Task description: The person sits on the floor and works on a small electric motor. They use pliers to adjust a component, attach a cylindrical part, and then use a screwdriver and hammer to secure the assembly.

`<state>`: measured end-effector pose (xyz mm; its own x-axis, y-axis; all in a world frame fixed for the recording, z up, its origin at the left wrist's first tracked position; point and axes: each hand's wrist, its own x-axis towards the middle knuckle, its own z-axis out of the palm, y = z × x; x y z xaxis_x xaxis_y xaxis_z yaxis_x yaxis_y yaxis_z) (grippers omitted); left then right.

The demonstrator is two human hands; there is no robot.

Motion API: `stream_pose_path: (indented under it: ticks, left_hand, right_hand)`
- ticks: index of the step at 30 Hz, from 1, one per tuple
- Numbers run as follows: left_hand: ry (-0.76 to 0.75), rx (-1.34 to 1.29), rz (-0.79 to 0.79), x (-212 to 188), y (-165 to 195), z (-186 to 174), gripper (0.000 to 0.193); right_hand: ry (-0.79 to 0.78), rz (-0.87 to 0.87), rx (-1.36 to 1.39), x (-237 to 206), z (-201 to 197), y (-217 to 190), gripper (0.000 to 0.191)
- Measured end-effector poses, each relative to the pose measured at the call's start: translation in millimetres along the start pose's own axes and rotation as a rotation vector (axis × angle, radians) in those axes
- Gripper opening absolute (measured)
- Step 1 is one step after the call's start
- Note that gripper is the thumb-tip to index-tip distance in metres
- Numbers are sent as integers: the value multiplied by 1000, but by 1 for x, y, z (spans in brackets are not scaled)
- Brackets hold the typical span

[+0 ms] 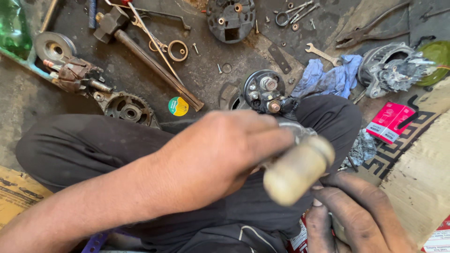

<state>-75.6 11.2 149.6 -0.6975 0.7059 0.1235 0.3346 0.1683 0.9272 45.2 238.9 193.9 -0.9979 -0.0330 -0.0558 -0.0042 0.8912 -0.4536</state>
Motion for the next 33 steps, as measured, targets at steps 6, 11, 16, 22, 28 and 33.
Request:
stream_pose_path:
  ticks: [6,11,16,22,28,33]
  left_hand:
    - [50,53,146,-20,-6,5,35]
    - [167,-14,187,-34,-15,16,31]
    - [242,-16,176,-39,-20,27,27]
    - [246,164,303,-40,-19,29,26]
    - [303,231,393,-42,-26,37,23]
    - [377,287,466,-43,-34,50,20]
  right_hand:
    - [-6,-59,15,5,-1,1,23]
    - [-4,37,71,2,1,-1,21]
    - [11,-6,10,4,1,-3,20]
    - [44,5,-2,-3,8,-3,20]
    - [91,-41,-52,-16,18,4,19]
    - [131,-4,11,-18,24,1,19]
